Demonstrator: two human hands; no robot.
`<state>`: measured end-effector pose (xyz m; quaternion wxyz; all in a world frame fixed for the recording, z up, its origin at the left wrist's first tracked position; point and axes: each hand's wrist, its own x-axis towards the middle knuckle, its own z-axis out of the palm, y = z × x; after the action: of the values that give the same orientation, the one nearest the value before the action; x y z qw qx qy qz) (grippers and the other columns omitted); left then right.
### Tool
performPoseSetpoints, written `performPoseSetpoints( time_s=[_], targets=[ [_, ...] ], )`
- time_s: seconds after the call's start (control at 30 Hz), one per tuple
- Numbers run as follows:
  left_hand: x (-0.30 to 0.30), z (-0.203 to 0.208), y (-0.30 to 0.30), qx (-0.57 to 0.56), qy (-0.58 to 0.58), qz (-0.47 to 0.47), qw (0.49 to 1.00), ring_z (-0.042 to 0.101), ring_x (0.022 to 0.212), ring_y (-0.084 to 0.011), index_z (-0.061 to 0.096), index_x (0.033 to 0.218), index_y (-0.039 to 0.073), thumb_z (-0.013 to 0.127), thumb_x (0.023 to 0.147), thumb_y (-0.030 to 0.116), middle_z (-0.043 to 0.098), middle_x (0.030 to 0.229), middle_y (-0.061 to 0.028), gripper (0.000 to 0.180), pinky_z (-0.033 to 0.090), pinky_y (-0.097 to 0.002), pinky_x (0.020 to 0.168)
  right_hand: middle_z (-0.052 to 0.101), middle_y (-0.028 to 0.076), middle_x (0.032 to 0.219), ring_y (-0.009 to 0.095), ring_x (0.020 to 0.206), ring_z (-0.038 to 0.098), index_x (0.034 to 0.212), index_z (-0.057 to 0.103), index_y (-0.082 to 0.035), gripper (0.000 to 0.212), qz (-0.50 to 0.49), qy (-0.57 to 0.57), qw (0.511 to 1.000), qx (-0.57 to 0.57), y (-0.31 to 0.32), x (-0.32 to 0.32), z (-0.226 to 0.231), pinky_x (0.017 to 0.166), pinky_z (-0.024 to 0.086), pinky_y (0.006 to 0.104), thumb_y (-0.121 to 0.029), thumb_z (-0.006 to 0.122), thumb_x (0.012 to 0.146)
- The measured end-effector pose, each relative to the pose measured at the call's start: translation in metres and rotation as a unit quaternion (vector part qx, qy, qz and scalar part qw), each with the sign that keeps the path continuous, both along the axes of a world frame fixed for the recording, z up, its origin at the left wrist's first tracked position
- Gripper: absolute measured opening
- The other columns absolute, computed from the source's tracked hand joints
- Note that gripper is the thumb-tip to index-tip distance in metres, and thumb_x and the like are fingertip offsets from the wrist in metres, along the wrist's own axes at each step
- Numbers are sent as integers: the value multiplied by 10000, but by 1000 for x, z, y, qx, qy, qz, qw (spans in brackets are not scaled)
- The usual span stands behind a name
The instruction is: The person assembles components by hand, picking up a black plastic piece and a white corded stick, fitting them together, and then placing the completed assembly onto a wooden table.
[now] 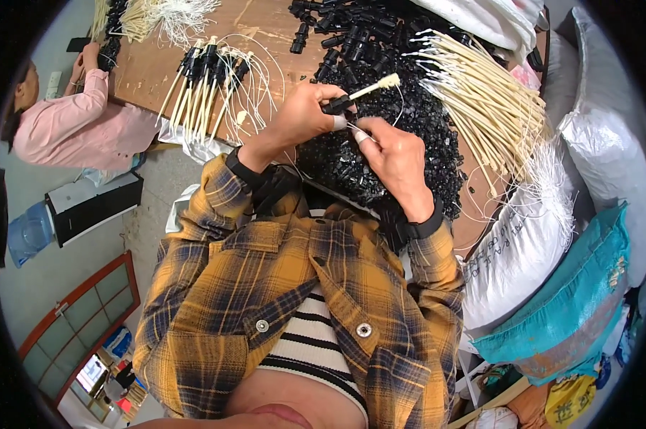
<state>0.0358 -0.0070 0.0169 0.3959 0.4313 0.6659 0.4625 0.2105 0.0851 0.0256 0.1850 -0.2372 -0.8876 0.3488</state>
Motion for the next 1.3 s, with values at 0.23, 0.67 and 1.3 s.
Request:
performPoseSetpoints(
  time_s=[0.23, 0.67, 1.3],
  targets=[
    [-6, -13, -8, 47, 287, -39, 956, 620, 919, -322, 649, 1035, 96, 527, 715, 13, 673, 931, -118, 353, 498, -434, 774, 585, 80, 589, 167, 485, 570, 931, 697, -84, 134, -50, 50, 994, 79, 0, 0, 2, 485, 447, 287, -77, 652, 804],
    [3, 14, -2, -53, 202, -161, 965, 624, 930, -308, 562, 1173, 95, 589, 788, 17, 657, 968, -127, 394, 475, -412, 781, 592, 125, 679, 231, 539, 584, 1028, 616, -36, 197, 65, 44, 997, -26, 0, 0, 4, 526, 463, 317, -46, 608, 831],
    [-25, -34, -8, 230, 264, 122, 929, 616, 669, -197, 641, 864, 33, 607, 751, -22, 631, 764, -57, 130, 492, -316, 605, 483, -47, 599, 24, 560, 407, 893, 665, -11, 95, -55, 11, 987, -150, -4, 10, -6, 507, 339, 212, -86, 618, 859]
  ],
)
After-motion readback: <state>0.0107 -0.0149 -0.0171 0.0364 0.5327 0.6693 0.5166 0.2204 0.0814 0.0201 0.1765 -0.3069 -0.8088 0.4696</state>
